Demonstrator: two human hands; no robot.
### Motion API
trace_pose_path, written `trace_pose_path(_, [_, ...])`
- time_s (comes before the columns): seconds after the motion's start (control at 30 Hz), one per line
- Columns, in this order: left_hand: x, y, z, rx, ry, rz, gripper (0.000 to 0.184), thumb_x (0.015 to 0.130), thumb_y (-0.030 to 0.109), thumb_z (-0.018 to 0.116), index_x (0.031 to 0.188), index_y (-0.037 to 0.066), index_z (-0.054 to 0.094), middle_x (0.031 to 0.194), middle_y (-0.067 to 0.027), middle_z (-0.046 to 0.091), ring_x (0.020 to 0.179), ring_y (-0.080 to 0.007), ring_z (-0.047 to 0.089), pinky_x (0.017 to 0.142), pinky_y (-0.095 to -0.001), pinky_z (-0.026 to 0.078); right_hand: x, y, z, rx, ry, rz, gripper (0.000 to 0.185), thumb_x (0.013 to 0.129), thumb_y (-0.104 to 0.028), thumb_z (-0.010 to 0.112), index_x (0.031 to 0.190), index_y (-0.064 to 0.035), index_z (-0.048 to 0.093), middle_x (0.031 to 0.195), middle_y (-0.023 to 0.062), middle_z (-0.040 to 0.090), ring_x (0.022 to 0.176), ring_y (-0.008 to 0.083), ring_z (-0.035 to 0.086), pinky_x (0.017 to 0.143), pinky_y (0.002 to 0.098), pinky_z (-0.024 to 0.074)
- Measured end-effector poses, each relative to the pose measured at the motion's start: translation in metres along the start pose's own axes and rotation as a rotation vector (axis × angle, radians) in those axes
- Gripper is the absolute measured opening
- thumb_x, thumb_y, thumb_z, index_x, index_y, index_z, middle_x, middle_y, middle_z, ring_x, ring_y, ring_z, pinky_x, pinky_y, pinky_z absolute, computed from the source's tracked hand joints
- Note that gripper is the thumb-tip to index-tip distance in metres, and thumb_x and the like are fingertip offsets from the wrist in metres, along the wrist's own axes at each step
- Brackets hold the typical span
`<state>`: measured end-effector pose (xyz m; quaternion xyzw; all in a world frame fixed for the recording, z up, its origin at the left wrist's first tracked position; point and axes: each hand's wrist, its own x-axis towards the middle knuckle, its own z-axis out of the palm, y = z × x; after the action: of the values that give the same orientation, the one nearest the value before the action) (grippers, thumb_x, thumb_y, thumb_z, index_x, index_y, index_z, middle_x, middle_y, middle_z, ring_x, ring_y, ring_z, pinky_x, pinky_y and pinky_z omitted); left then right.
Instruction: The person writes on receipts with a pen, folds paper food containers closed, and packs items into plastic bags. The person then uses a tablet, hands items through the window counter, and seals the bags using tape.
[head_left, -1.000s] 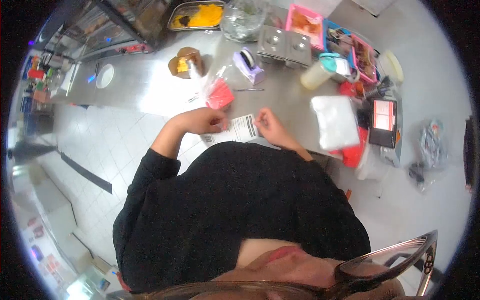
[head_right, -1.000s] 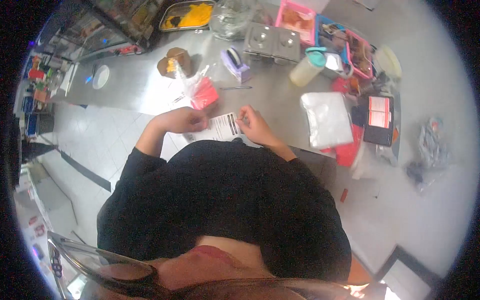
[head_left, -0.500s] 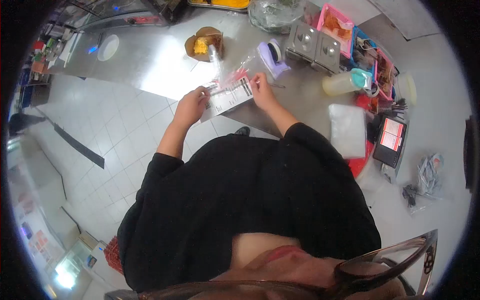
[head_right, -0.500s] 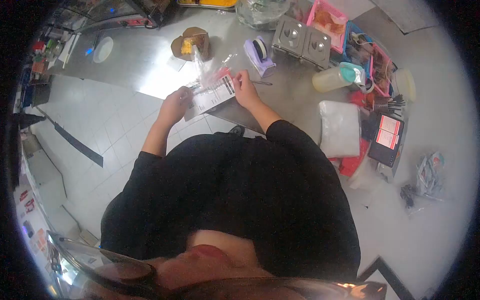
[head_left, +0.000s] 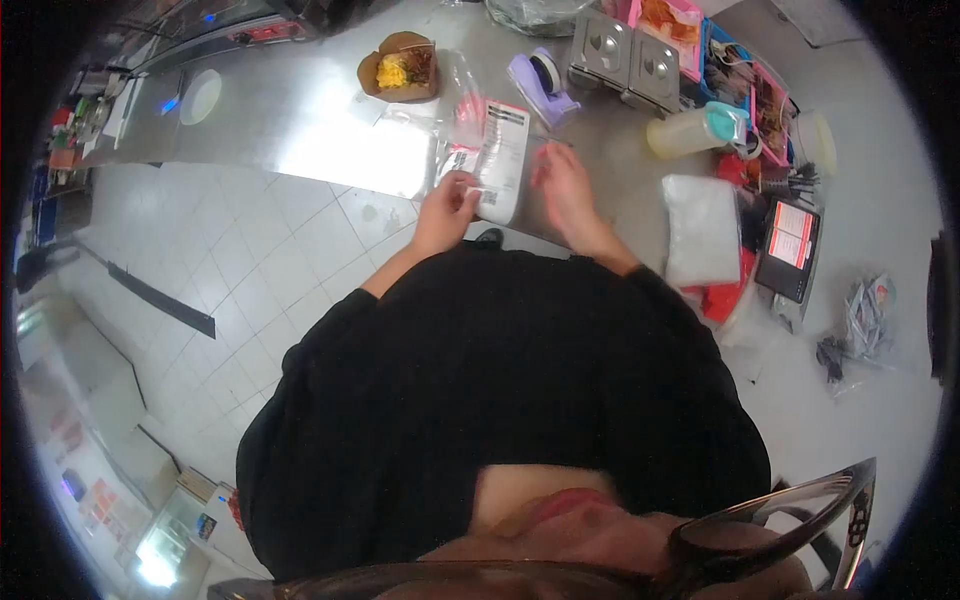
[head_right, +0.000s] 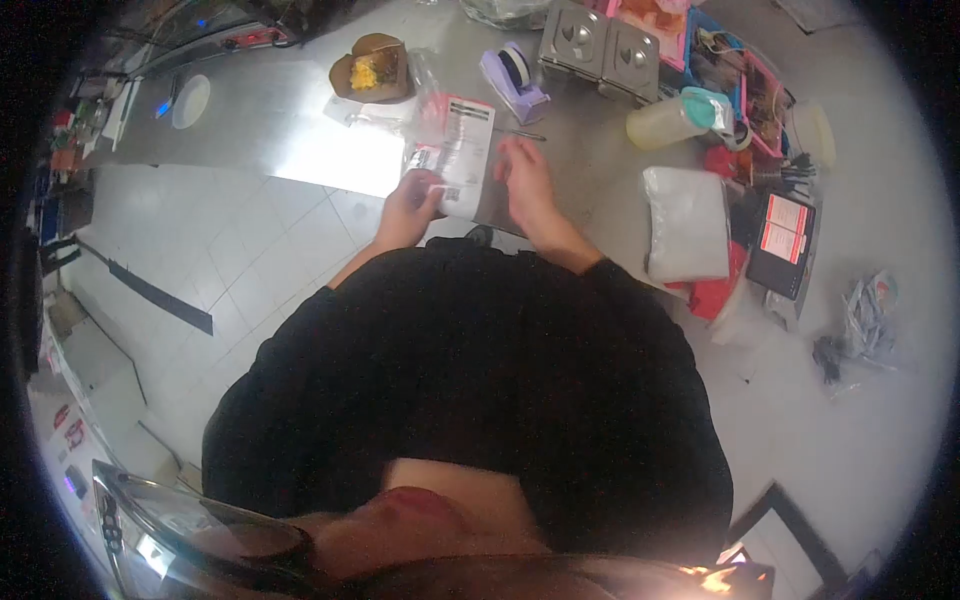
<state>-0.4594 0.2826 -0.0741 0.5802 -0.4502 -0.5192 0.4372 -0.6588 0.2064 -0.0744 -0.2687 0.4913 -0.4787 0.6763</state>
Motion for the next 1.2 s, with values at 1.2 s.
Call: trace_pose_path(1.2, [0.014,0.016,-0.004,0.315,-0.386,-0.091,0.025,0.096,0.011,0.059,0.119,0.009,0.067,0.067,-0.0038,0.061,0.057,-0.0111,0.058,0.056,-0.0292,0.05,0.009,-0.034,0.021,-1.163,-0.011,-0.622,0.051,0.083,-0.034,0.073,0.12,-0.0053,0.052,0.096,0.0199,0.068,0.093,0.0358,0.068,0.076,0.0484,0.0526])
